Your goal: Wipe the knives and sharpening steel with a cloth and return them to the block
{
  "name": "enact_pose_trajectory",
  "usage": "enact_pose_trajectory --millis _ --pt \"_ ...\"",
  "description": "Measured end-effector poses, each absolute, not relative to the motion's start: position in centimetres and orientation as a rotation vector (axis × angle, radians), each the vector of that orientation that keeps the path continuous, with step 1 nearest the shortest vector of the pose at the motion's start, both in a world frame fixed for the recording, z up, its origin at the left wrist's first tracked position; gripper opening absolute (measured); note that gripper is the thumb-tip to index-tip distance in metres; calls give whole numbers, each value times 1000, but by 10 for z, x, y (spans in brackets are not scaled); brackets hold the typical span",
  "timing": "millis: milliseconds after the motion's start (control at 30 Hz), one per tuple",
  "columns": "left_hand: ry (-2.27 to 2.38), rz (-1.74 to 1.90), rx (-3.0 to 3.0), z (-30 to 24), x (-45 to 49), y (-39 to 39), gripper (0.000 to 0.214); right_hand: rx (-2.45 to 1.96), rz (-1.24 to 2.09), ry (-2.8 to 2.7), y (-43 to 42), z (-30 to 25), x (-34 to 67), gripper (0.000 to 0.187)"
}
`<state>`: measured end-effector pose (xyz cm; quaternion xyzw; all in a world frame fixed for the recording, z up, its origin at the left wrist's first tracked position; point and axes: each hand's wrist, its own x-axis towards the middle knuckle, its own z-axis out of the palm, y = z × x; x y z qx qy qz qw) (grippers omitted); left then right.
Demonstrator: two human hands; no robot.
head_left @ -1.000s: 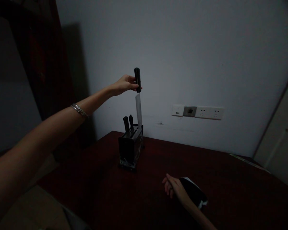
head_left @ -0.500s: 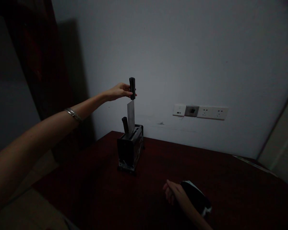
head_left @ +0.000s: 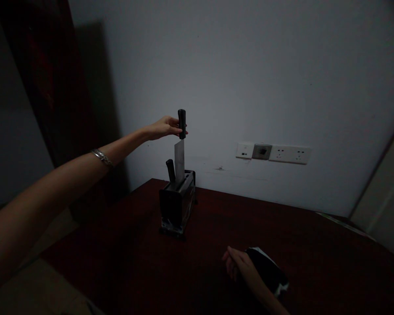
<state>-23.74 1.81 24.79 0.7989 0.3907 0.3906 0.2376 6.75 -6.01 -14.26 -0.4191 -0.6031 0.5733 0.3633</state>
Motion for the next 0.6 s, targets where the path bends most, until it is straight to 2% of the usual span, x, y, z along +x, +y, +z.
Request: enact_pose_trajectory --millis 600 --pt "1087 1019 2179 243 -238 20 37 -1059 1456 -1589 -65 -137 66 62"
